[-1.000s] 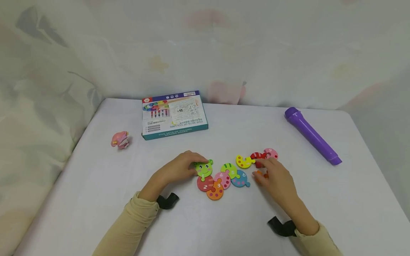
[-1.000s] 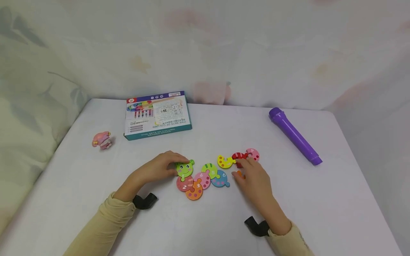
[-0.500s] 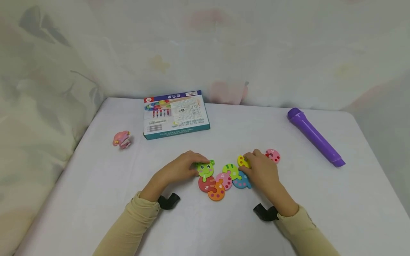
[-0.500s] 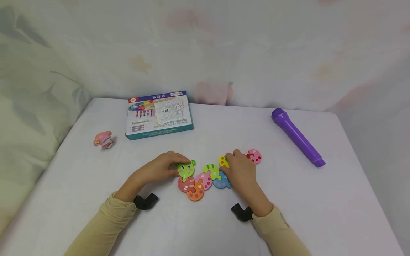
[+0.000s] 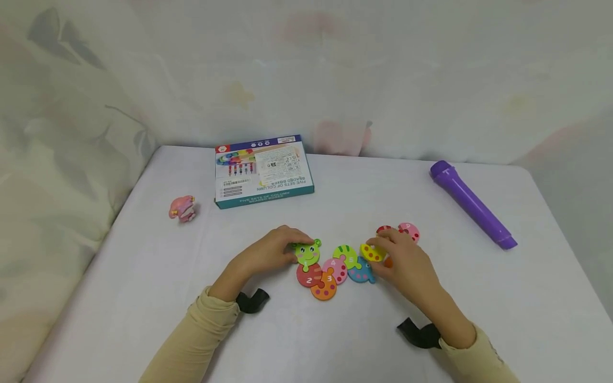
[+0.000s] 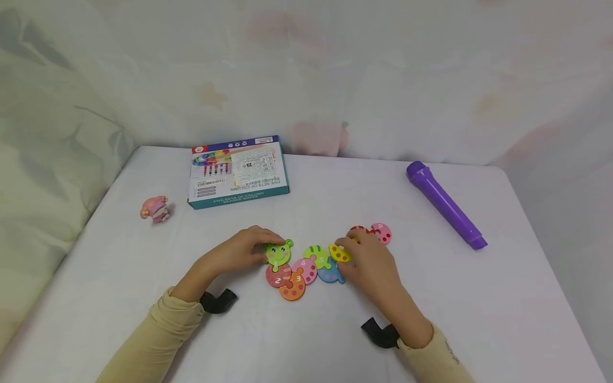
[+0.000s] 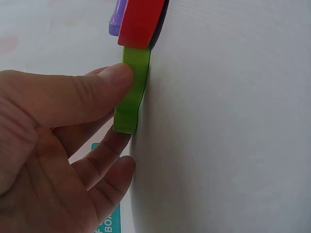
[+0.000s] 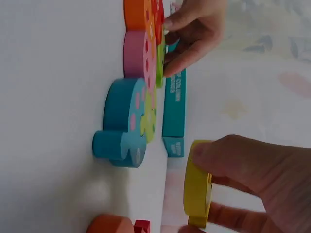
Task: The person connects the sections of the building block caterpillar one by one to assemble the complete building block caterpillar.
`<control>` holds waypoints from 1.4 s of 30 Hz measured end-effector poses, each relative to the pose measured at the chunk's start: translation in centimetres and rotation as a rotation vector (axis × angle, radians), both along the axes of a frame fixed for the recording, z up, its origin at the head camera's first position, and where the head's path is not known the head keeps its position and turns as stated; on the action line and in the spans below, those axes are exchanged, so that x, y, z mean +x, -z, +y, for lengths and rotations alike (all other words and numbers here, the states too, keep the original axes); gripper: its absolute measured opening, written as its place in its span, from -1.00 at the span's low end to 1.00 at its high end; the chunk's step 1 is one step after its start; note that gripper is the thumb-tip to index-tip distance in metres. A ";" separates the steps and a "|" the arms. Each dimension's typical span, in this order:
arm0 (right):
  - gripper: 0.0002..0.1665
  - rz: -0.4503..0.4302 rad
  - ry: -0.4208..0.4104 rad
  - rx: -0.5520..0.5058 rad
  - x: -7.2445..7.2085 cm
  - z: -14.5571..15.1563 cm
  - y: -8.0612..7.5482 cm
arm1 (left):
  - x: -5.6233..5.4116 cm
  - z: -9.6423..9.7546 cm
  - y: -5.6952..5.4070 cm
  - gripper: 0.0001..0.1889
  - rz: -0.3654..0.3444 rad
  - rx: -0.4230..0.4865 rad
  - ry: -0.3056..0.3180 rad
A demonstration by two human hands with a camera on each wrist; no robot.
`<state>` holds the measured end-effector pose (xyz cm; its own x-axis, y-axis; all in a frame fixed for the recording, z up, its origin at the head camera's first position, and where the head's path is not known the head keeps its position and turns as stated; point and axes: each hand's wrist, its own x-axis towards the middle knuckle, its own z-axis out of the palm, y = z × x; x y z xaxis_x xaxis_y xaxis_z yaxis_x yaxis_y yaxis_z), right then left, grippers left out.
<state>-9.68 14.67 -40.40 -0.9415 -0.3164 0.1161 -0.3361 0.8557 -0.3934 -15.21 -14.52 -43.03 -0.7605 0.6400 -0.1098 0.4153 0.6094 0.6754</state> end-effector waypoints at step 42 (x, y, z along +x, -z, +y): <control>-0.33 -0.072 -0.031 -0.012 4.0 1.8 1.7 | 0.0 0.1 -0.1 -0.57 -0.017 -0.004 -0.008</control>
